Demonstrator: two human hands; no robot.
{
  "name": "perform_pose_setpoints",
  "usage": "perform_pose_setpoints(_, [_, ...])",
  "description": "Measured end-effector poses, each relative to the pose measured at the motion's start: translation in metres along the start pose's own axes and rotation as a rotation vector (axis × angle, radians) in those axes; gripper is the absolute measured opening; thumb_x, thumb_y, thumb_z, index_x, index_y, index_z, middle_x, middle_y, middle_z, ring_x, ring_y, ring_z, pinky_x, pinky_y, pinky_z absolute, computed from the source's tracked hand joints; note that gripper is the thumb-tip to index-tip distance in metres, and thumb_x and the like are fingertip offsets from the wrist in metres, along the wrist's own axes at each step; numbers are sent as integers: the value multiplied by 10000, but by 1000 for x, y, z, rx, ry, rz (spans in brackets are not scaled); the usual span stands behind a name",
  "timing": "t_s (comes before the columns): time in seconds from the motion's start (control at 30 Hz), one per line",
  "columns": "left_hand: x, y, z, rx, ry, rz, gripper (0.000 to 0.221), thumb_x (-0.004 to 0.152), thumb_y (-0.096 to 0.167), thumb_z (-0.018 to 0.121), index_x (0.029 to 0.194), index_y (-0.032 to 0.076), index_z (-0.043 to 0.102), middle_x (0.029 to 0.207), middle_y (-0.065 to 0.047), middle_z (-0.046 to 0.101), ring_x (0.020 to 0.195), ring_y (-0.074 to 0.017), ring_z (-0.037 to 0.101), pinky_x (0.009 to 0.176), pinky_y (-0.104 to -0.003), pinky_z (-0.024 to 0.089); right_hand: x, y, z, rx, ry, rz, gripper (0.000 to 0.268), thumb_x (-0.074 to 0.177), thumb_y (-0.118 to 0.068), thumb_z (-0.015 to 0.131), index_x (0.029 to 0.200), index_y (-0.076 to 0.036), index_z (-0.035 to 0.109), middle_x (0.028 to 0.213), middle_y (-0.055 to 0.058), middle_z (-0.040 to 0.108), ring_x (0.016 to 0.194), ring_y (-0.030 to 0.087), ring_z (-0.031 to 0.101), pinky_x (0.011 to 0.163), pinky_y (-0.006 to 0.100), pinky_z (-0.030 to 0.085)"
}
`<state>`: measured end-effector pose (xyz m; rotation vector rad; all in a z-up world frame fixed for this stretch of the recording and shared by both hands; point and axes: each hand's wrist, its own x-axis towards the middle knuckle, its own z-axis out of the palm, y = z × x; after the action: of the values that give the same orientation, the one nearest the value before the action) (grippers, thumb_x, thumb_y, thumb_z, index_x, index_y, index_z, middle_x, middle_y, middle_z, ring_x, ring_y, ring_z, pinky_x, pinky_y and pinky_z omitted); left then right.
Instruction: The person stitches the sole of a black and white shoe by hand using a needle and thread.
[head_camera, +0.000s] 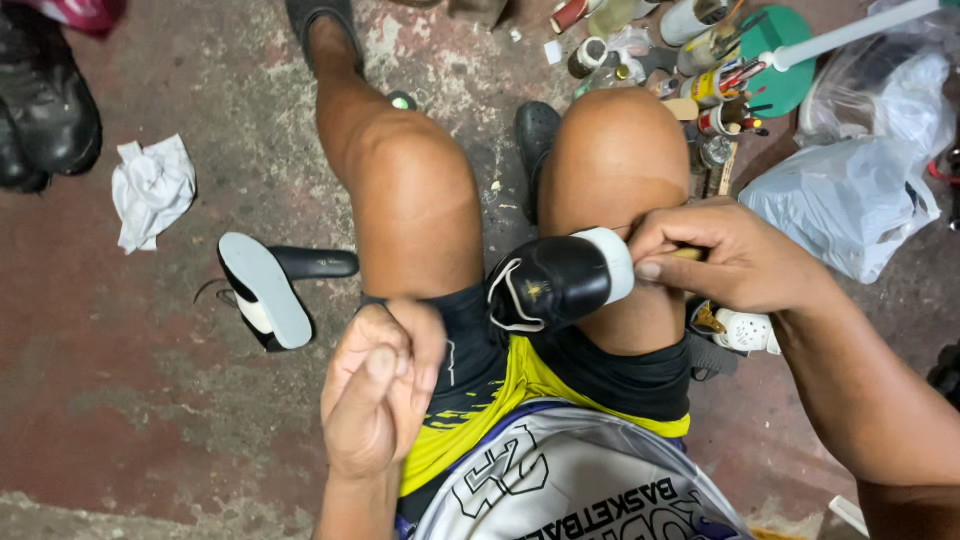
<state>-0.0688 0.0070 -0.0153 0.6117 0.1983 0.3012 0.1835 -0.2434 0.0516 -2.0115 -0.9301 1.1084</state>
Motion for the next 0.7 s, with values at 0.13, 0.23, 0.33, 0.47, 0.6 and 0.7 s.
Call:
perform_pose_setpoints(0.13, [17, -13, 9, 273, 252, -355, 318, 1067, 244, 517, 1061, -19, 695, 783, -58, 627, 618, -71, 504, 509, -227, 406, 7, -11, 3, -3, -48, -84, 88, 925, -53, 640, 985, -58, 705, 856, 16, 737, 736, 117, 671, 652, 274, 524])
perform_pose_setpoints(0.23, [22, -20, 22, 696, 120, -360, 289, 1063, 240, 488, 1221, 105, 689, 605, 13, 580, 505, -24, 502, 471, -196, 423, 12, -21, 4, -29, -67, -187, 127, 928, -30, 609, 1031, -52, 681, 915, 39, 726, 792, 151, 700, 690, 299, 532])
perform_pose_setpoints(0.33, [28, -20, 26, 798, -26, -328, 172, 990, 149, 601, 932, 21, 701, 555, 17, 606, 475, -39, 535, 455, -218, 420, 11, -29, 8, -61, -102, -52, 131, 905, -56, 631, 1026, -66, 681, 894, 43, 719, 761, 178, 714, 647, 320, 533])
perform_pose_setpoints(0.47, [39, -19, 21, 759, -26, -356, 271, 957, 107, 666, 702, 14, 660, 555, 5, 604, 484, -44, 533, 452, -229, 413, 9, -35, 7, -38, -110, -194, 166, 882, -58, 664, 1048, -73, 665, 911, 50, 681, 812, 230, 687, 681, 346, 505])
perform_pose_setpoints(0.6, [39, -26, 18, 709, 21, -432, 250, 903, 59, 689, 659, 15, 653, 556, 7, 587, 485, -47, 507, 443, -240, 386, 8, -33, 10, -78, -56, -242, 137, 923, -120, 660, 1059, -114, 680, 910, 15, 674, 846, 219, 680, 743, 357, 504])
perform_pose_setpoints(0.7, [42, -30, 18, 716, 20, -404, 229, 874, 23, 701, 650, 12, 659, 556, 9, 594, 480, -49, 508, 439, -242, 383, 6, -30, 11, -144, -29, -257, 96, 963, -183, 648, 1039, -132, 676, 903, 6, 663, 846, 207, 669, 780, 393, 454])
